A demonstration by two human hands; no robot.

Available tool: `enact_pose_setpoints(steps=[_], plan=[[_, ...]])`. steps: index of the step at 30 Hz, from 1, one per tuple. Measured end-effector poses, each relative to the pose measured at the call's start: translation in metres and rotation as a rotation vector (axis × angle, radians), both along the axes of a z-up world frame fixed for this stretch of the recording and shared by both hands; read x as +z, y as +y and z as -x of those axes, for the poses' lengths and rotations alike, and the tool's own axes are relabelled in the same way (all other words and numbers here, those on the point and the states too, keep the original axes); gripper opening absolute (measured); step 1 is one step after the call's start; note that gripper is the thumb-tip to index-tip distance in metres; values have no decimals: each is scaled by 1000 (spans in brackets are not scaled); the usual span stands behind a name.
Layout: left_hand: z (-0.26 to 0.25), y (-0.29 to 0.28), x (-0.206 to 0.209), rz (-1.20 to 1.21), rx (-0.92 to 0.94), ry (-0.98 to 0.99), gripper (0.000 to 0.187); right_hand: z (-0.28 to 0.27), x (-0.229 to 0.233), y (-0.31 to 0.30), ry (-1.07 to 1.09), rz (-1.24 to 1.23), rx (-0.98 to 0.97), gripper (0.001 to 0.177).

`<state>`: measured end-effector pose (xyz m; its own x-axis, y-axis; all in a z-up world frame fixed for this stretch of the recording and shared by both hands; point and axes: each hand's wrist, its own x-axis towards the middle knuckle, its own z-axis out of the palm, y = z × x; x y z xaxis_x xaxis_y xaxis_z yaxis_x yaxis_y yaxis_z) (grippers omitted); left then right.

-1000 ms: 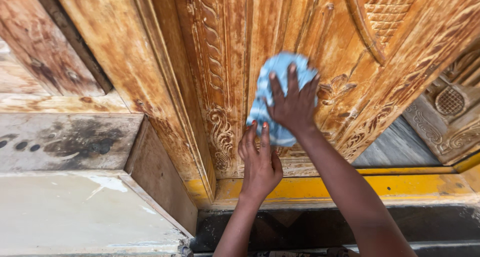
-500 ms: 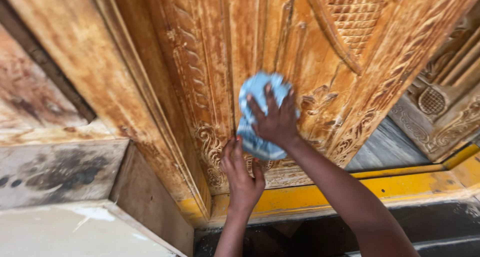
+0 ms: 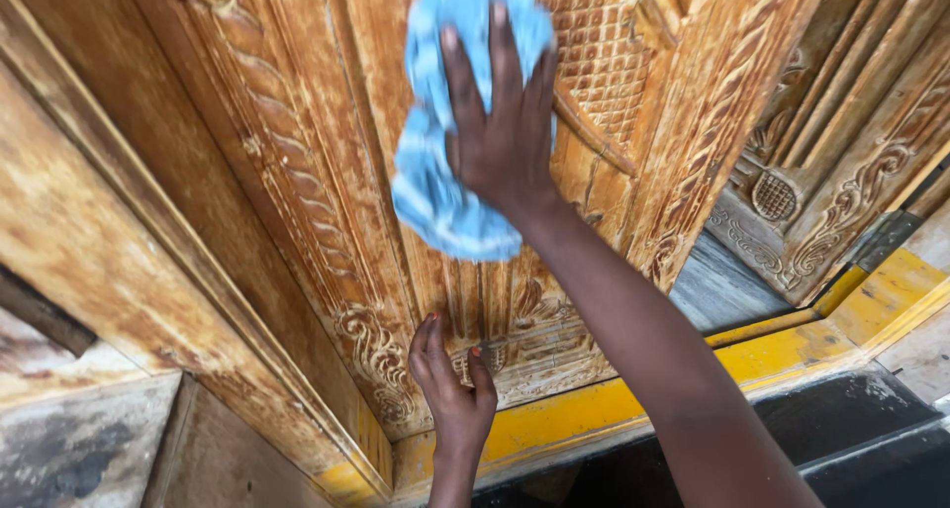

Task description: The person wipes a carved wooden door and its adjacent frosted glass panel using a blue cloth. They move the cloth over the carved details and the glass surface, cleaning both areas in sequence.

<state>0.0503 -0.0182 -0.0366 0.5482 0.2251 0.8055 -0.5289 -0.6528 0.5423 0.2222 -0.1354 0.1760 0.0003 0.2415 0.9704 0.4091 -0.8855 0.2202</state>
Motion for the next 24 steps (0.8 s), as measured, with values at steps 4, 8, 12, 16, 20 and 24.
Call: enact_pose_setpoints(steps=[4, 8, 12, 16, 20, 24], plan=[[-12, 13, -1, 31, 22, -32, 71, -48, 76, -26, -328, -80, -237, 65], [-13, 31, -3, 78, 44, -9, 70, -71, 82, -114, -210, -263, -310, 55], [-21, 38, -9, 92, 71, 6, 67, -86, 71, -217, -49, -463, -240, 51], [-41, 34, -24, 19, 81, -100, 64, -103, 29, -296, 173, -719, 34, 48], [-56, 33, -38, -33, 165, -130, 61, -120, -30, -348, 409, -969, 448, 44], [-50, 20, -2, 67, 206, -46, 55, -123, -46, -389, 558, -1142, 750, 41]])
